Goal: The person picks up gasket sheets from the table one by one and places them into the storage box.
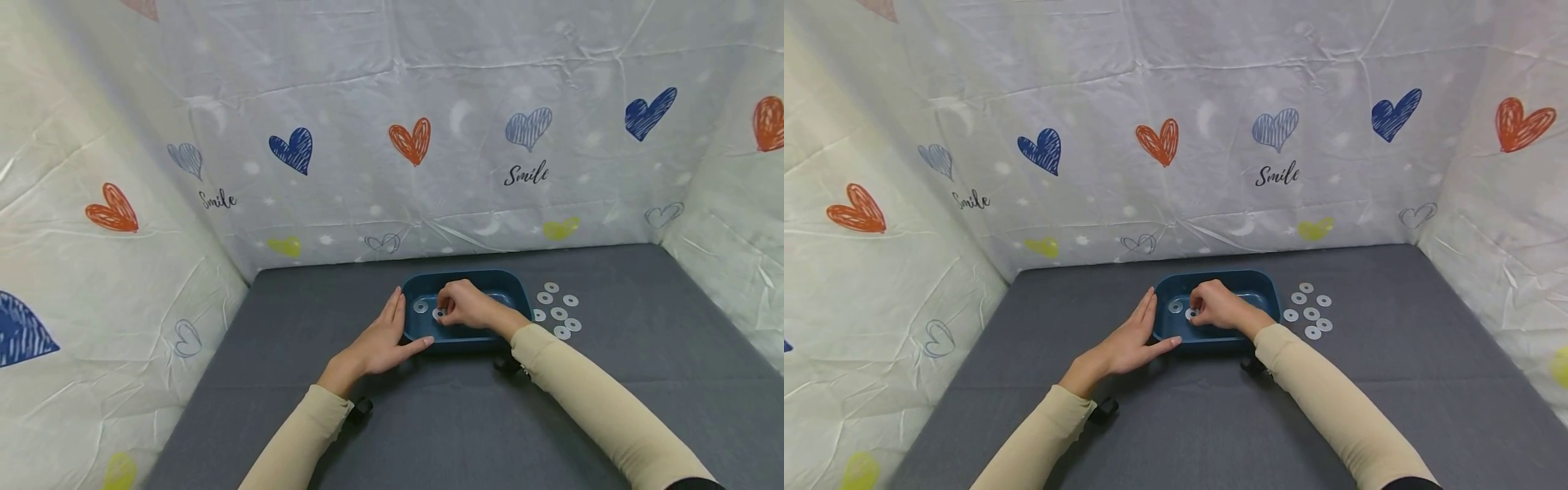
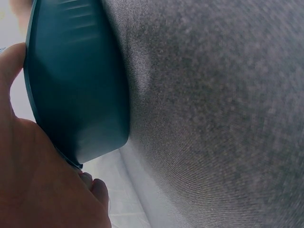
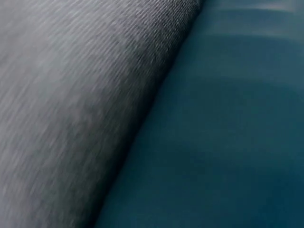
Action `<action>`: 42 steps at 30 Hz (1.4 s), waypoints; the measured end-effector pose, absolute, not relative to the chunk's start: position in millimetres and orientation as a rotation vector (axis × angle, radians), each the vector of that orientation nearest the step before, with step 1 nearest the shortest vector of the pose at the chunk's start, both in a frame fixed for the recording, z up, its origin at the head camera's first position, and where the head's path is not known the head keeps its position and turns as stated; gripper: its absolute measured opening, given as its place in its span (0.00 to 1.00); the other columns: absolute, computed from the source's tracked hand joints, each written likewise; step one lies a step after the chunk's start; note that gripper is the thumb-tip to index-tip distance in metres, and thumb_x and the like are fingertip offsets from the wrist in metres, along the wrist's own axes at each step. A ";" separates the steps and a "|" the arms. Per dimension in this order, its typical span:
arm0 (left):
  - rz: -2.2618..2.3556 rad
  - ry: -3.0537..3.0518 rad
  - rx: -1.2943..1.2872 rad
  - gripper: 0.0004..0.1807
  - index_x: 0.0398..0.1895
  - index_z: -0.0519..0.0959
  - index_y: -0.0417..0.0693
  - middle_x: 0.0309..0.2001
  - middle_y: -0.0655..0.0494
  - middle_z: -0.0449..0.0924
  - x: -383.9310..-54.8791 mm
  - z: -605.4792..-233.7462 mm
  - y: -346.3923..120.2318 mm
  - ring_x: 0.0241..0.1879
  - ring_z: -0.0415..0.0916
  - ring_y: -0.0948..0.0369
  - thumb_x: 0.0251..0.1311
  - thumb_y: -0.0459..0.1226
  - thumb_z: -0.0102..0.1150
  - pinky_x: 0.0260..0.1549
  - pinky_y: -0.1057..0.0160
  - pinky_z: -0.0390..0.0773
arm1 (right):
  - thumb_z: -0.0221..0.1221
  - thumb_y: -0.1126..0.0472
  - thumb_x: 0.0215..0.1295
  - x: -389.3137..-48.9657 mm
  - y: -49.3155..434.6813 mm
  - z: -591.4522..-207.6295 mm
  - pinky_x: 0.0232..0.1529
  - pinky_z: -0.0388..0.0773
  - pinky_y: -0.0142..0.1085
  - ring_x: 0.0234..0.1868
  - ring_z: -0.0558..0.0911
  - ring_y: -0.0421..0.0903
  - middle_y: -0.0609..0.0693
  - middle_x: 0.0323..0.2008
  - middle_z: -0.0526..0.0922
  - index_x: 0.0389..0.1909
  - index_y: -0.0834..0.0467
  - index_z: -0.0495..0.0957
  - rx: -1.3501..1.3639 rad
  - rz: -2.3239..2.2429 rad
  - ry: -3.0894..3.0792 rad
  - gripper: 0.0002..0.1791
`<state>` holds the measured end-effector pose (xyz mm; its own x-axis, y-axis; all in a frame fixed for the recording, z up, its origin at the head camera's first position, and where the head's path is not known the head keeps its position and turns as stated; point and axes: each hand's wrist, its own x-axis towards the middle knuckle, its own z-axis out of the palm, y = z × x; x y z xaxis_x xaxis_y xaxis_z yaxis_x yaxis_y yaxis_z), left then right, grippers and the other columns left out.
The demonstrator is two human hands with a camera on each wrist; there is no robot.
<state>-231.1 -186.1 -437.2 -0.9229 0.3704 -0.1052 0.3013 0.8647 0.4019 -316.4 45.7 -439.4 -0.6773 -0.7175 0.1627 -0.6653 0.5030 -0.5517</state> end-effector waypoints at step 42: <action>0.595 2.859 0.520 0.62 0.83 0.31 0.43 0.82 0.54 0.19 -230.5 -438.4 -186.9 0.82 0.30 0.54 0.64 0.75 0.40 0.75 0.45 0.53 | 0.71 0.61 0.64 -297.7 45.9 -418.1 0.38 0.81 0.34 0.39 0.84 0.44 0.55 0.48 0.83 0.51 0.64 0.84 -1.207 -0.915 2.591 0.17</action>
<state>-230.5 -186.9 -438.4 -0.9237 0.3704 -0.0981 0.3006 0.8592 0.4141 -297.7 45.9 -418.1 -0.6685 -0.7334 0.1235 -0.6483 0.4932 -0.5801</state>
